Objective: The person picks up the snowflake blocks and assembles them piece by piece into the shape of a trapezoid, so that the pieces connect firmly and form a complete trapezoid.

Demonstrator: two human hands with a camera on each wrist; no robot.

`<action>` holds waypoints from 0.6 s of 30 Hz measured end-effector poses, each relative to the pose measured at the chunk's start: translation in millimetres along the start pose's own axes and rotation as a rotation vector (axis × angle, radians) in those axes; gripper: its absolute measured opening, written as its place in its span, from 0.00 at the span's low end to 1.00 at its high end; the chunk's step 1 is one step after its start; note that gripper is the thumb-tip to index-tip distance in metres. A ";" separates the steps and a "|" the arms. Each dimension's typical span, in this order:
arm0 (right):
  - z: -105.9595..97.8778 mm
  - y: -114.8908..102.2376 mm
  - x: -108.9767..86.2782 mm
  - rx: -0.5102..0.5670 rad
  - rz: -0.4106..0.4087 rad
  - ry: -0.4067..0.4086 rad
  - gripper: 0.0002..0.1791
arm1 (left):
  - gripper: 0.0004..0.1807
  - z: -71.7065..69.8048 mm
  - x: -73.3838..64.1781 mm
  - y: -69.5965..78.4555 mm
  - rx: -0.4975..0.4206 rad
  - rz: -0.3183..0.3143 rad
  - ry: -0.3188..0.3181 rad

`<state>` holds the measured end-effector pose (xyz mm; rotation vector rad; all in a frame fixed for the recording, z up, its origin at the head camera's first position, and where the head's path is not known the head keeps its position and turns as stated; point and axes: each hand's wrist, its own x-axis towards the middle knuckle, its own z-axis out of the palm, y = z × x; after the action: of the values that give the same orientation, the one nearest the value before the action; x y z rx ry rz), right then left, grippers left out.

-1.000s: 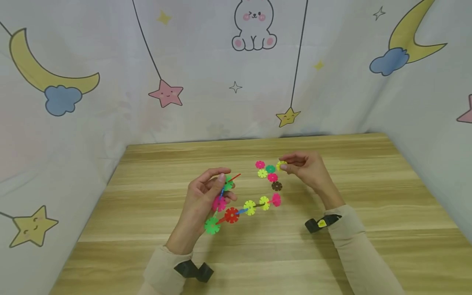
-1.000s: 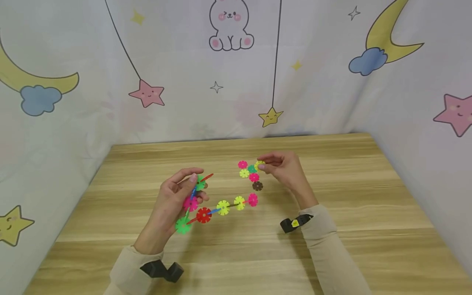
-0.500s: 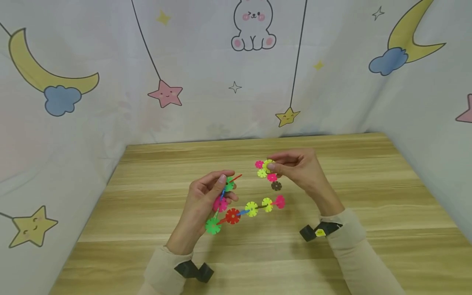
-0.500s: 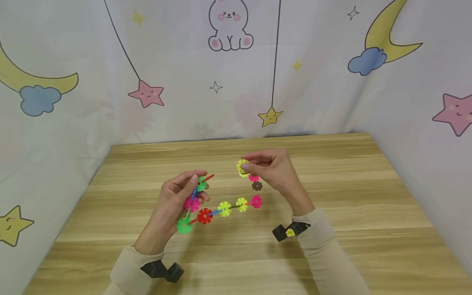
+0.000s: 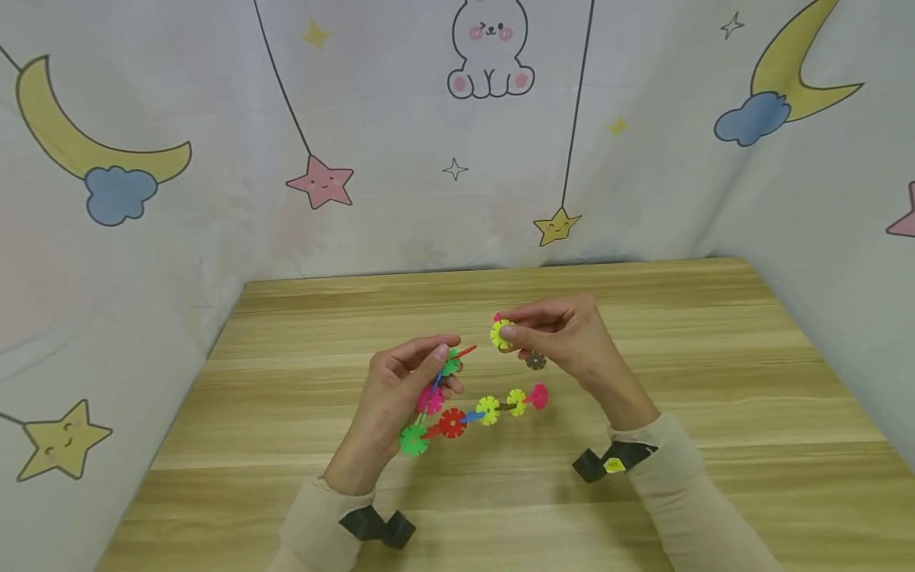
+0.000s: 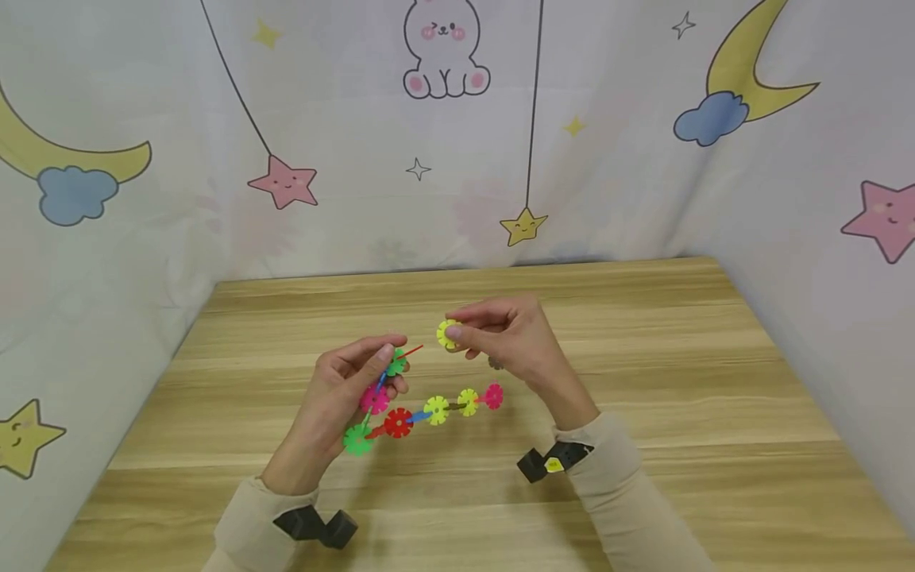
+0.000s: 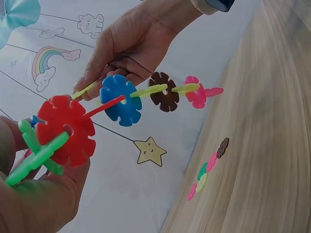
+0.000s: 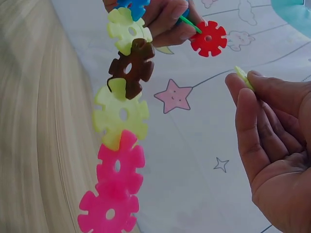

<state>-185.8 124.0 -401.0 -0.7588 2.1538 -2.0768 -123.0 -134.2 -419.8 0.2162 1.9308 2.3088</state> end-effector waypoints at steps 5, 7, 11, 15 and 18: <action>7.1 -1.1 -1.6 -0.017 0.012 -0.020 0.13 | 0.17 0.8 -0.1 -0.4 0.035 -0.007 0.006; 8.3 -1.6 -2.3 -0.025 0.020 -0.021 0.13 | 0.17 1.1 -0.1 -0.4 0.040 -0.010 0.008; 9.4 -1.0 -2.8 -0.024 0.012 -0.026 0.12 | 0.16 1.5 0.6 -0.8 0.035 -0.017 0.006; 12.0 0.1 -2.4 -0.020 -0.001 -0.049 0.11 | 0.15 2.2 1.0 -1.5 0.024 -0.021 0.008; 14.5 0.7 -2.4 -0.017 -0.003 -0.059 0.10 | 0.15 2.8 1.0 -2.1 0.036 -0.022 0.014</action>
<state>-178.5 111.4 -403.7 -0.8148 2.1436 -2.0141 -123.5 -131.0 -421.3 0.1825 1.9721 2.2696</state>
